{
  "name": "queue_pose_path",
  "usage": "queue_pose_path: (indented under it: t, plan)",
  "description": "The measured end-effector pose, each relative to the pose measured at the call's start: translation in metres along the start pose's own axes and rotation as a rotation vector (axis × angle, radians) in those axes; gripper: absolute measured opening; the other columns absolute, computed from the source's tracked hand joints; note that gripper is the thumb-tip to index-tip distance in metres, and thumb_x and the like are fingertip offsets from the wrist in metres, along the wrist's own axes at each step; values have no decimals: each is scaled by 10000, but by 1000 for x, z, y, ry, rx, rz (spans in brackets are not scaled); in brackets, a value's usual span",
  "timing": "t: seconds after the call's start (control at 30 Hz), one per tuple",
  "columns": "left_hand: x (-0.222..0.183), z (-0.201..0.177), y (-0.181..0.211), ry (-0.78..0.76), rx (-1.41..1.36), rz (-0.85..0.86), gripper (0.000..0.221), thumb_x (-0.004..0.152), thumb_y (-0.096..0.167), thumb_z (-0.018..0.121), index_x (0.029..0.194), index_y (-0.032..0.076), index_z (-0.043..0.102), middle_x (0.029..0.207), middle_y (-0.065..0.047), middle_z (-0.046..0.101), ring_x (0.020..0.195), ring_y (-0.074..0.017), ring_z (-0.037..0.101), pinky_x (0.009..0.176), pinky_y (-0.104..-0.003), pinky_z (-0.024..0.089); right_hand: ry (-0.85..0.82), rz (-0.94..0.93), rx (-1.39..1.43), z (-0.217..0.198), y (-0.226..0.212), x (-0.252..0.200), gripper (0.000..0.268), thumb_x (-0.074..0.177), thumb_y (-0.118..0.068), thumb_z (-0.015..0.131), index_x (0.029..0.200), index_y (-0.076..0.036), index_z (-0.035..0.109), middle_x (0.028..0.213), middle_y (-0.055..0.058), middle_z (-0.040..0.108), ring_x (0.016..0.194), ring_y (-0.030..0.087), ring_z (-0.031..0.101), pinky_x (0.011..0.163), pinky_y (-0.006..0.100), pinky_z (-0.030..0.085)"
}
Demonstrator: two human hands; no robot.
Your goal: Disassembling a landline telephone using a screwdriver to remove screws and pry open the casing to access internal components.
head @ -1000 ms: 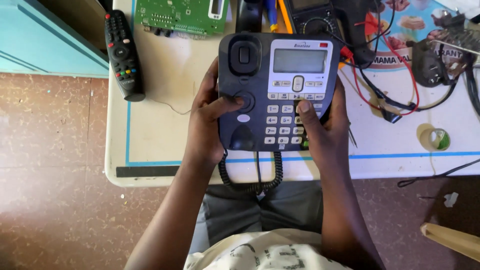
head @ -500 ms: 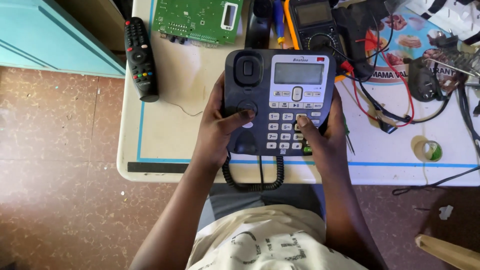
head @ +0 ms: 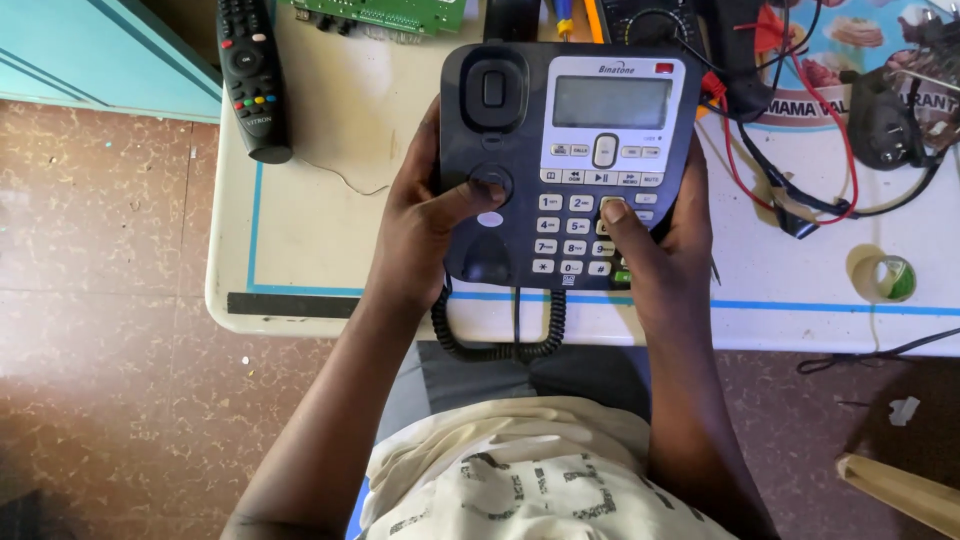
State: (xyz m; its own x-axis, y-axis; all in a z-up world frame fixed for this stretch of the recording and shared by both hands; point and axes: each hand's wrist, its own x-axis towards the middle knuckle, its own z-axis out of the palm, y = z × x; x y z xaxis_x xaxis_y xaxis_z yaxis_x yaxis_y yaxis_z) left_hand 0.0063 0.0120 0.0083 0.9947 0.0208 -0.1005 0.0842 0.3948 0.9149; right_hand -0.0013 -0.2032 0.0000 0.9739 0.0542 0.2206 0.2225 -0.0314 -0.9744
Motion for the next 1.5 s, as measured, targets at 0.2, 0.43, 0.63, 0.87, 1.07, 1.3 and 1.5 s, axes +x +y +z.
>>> queue_pose_path:
  t: [0.2, 0.43, 0.63, 0.87, 1.07, 1.3, 1.5]
  plan:
    - [-6, -7, -5, -58, -19, 94, 933, 771, 59, 767, 1645, 121, 448, 1436, -115, 664, 1271, -283, 666, 1019, -360, 593, 16, 5, -25, -3, 1, -10, 862, 1028, -247, 708, 1720, -104, 216, 1580, 195, 596, 1449, 285, 615, 1218, 421, 577]
    - [-10, -10, -13, -122, 32, 170, 938, 892, 42, 742, 1720, 123, 308, 1553, -95, 589, 1376, -238, 610, 1127, -351, 572, 33, -51, 51, -2, 4, -14, 871, 1015, -280, 739, 1716, -92, 259, 1550, 179, 616, 1429, 272, 627, 1222, 401, 572]
    - [-25, -14, -5, 112, 696, 420, 545, 1063, 447, 600, 1516, 145, 573, 1361, -105, 740, 1253, -255, 711, 985, -387, 578, 95, -162, 149, 0, -12, -25, 792, 1007, -197, 775, 1680, -69, 377, 1657, 161, 537, 1523, 273, 552, 1320, 422, 482]
    - [-106, 7, 38, -141, 306, 250, 824, 984, 523, 656, 1617, 92, 350, 1515, -177, 578, 1356, -256, 629, 1041, -392, 658, -186, -282, -352, 28, -94, -62, 797, 1004, -321, 743, 1649, -30, 377, 1648, 252, 531, 1507, 377, 580, 1263, 465, 520]
    - [-101, -39, 16, 179, -249, -88, 333, 931, 146, 748, 1226, 13, 668, 1032, -84, 724, 940, -179, 694, 811, -294, 573, -619, -516, -471, 33, -51, -45, 419, 1057, -59, 701, 1455, -145, 602, 1549, 115, 604, 1421, 315, 610, 1140, 436, 553]
    - [-103, -42, 22, 292, 277, -220, 437, 884, 187, 763, 1285, 64, 640, 1091, -69, 737, 920, -161, 684, 768, -297, 580, -201, -343, -987, -2, 31, 75, 253, 996, -86, 786, 1243, -32, 795, 1030, 148, 767, 849, 299, 773, 750, 426, 557]
    - [-102, -40, 23, 244, 1229, -231, 603, 956, 686, 676, 970, 111, 496, 889, -119, 680, 776, -388, 651, 658, -509, 463, -248, -244, -1316, 7, 42, 86, 477, 967, -106, 712, 1427, 21, 722, 951, 325, 750, 812, 543, 713, 637, 632, 545]
